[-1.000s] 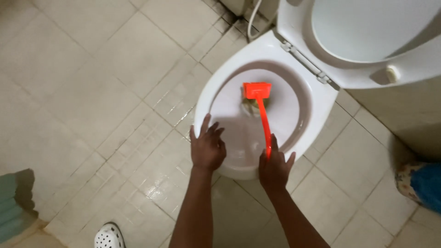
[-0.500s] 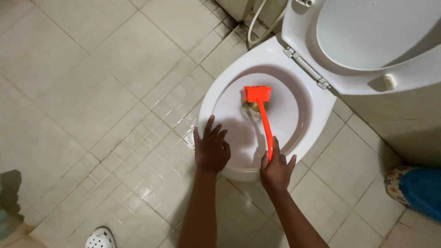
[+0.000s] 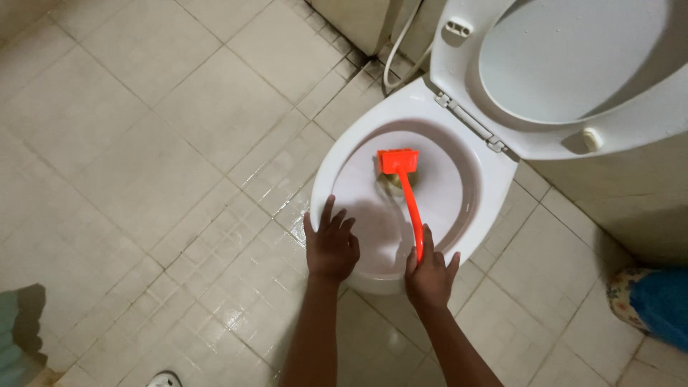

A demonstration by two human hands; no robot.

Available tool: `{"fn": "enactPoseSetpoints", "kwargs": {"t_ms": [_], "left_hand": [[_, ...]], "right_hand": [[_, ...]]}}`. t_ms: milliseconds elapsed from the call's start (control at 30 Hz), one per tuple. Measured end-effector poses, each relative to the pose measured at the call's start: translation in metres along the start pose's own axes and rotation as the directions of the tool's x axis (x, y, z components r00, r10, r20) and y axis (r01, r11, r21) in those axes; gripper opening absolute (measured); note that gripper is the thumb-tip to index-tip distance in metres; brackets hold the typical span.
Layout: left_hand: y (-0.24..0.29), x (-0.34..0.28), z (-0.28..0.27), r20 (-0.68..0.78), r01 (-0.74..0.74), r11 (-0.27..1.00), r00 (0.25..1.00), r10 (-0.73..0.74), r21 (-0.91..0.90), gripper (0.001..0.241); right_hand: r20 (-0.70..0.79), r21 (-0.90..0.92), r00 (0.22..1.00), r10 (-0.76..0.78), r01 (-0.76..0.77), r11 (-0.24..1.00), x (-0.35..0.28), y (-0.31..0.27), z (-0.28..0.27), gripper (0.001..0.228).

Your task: The person pours a blue cleaning liquid from a bottle into the toilet bowl. They then use a red toilet brush to scrub the inside of the bowl, moving the brush around the rim and the water surface.

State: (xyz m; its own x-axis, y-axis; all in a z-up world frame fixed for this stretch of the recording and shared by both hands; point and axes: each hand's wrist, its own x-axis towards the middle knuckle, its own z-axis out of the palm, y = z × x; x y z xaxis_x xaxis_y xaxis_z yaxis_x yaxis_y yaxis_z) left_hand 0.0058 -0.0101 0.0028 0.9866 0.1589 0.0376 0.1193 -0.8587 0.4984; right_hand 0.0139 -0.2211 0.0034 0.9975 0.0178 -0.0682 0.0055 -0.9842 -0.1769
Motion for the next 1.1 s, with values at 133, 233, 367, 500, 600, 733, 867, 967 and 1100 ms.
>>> {"fn": "enactPoseSetpoints", "kwargs": {"t_ms": [133, 233, 367, 500, 600, 733, 867, 967, 1100], "left_hand": [[-0.003, -0.003, 0.010, -0.022, -0.021, 0.999, 1.000, 0.022, 0.041, 0.041], [0.000, -0.014, 0.046, -0.144, -0.130, 0.981, 0.978, 0.150, 0.142, 0.037], [0.036, -0.040, 0.080, -0.241, -0.118, 0.992, 0.963, 0.125, 0.042, 0.050], [0.068, -0.043, 0.064, -0.259, 0.065, 0.997, 0.963, -0.074, -0.042, 0.048], [0.063, -0.045, 0.071, -0.309, 0.029, 0.996, 0.950, -0.054, -0.087, 0.046], [0.066, -0.037, 0.054, -0.289, 0.045, 0.996, 0.955, -0.066, -0.080, 0.047], [0.070, -0.042, 0.048, -0.230, 0.070, 0.997, 0.970, -0.078, -0.044, 0.048], [0.071, -0.041, 0.041, -0.133, 0.113, 0.993, 0.984, -0.115, -0.021, 0.050], [0.072, -0.034, 0.036, 0.053, 0.153, 0.987, 0.987, -0.155, 0.043, 0.054]], "right_hand": [[-0.031, 0.013, 0.999, -0.036, 0.036, 0.999, 0.000, 0.006, 0.007, 0.065], [0.013, -0.048, 0.999, -0.053, 0.053, 0.997, -0.001, 0.003, -0.004, 0.064], [0.046, -0.085, 0.998, -0.041, 0.044, 0.995, 0.005, 0.009, 0.009, 0.065], [-0.013, -0.101, 0.997, -0.078, 0.077, 0.992, 0.010, 0.018, 0.023, 0.066], [-0.020, -0.125, 0.996, -0.092, 0.089, 0.988, 0.010, 0.013, 0.012, 0.066], [-0.092, -0.125, 0.989, -0.120, 0.108, 0.986, 0.007, 0.015, 0.025, 0.066], [-0.157, -0.140, 0.973, -0.170, 0.148, 0.979, 0.004, 0.020, 0.028, 0.069], [-0.134, -0.108, 0.975, -0.176, 0.162, 0.981, 0.001, 0.018, 0.021, 0.072], [-0.123, -0.050, 0.980, -0.158, 0.153, 0.987, 0.006, 0.018, 0.029, 0.079]]}}
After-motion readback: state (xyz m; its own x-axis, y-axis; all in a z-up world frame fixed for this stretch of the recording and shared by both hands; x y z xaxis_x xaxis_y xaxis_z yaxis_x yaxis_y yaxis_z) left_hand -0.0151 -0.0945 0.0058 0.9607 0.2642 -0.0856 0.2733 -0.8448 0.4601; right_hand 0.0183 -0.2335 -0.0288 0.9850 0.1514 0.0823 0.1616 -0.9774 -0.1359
